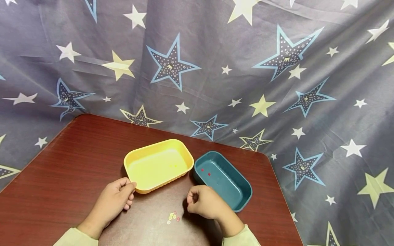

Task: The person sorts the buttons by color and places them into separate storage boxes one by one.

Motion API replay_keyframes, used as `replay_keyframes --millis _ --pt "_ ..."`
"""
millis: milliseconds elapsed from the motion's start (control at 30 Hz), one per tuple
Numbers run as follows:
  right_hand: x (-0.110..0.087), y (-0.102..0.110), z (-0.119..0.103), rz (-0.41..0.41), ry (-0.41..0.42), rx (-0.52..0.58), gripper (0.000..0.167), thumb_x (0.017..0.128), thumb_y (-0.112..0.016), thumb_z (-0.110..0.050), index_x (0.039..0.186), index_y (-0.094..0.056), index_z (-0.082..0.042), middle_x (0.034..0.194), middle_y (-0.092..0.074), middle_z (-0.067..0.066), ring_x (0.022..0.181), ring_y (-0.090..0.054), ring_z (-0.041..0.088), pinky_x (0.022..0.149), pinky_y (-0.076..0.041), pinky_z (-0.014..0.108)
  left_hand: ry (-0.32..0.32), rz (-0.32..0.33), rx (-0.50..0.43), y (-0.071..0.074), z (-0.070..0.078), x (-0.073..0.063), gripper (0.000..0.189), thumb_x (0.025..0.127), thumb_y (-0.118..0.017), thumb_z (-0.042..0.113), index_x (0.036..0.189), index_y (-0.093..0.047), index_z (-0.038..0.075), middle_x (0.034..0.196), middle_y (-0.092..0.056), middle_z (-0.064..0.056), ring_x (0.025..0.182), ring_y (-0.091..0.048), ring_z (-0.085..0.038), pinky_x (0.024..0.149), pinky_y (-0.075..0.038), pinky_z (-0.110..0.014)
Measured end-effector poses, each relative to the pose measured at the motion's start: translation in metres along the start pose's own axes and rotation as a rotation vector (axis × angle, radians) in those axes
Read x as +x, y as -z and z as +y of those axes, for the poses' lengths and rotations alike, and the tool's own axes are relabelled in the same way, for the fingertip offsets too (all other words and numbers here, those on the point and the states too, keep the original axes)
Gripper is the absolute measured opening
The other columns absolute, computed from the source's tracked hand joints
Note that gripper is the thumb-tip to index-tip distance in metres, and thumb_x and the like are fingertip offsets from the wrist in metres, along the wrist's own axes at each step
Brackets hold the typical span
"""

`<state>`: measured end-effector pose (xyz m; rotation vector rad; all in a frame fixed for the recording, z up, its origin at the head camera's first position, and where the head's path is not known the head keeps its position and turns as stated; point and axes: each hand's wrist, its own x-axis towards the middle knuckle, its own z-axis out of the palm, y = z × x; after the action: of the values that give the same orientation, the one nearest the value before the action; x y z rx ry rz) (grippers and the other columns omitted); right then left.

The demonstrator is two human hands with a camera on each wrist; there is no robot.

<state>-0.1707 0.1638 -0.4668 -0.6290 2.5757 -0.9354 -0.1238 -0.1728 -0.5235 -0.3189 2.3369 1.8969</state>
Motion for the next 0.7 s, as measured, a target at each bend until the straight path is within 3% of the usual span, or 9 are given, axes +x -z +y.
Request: replay_keyframes --millis 267,533,700 --pt "0.004 0.042 -0.001 0.016 0.026 0.076 0.014 0.084 -0.077 -0.003 0.087 -0.074 -0.017 0.075 -0.066 -0.009 0.067 -0.059 0.004 0.062 -0.051 0.022 -0.003 -0.003 -0.003 0.000 -0.001 0.000 0.035 0.115 -0.062 0.033 0.097 -0.063 0.003 0.083 -0.065 -0.003 0.066 -0.067 -0.015 0.060 -0.064 -0.030" --pt "0.017 0.079 0.013 -0.008 -0.044 0.251 0.008 0.094 -0.071 -0.003 0.100 -0.077 -0.003 0.081 -0.070 0.005 0.067 -0.062 0.013 0.064 -0.059 0.027 -0.009 -0.005 -0.014 0.000 -0.001 -0.001 0.035 0.115 -0.063 0.032 0.096 -0.063 0.002 0.083 -0.065 -0.004 0.066 -0.067 -0.015 0.059 -0.064 -0.031" --pt "0.032 0.096 0.030 0.004 -0.135 0.314 0.010 0.095 -0.071 -0.002 0.103 -0.077 0.001 0.086 -0.073 0.012 0.068 -0.065 0.016 0.067 -0.062 0.030 -0.012 -0.004 -0.010 0.000 0.000 -0.001 0.035 0.115 -0.063 0.032 0.096 -0.063 0.002 0.082 -0.065 -0.004 0.065 -0.067 -0.015 0.059 -0.064 -0.031"
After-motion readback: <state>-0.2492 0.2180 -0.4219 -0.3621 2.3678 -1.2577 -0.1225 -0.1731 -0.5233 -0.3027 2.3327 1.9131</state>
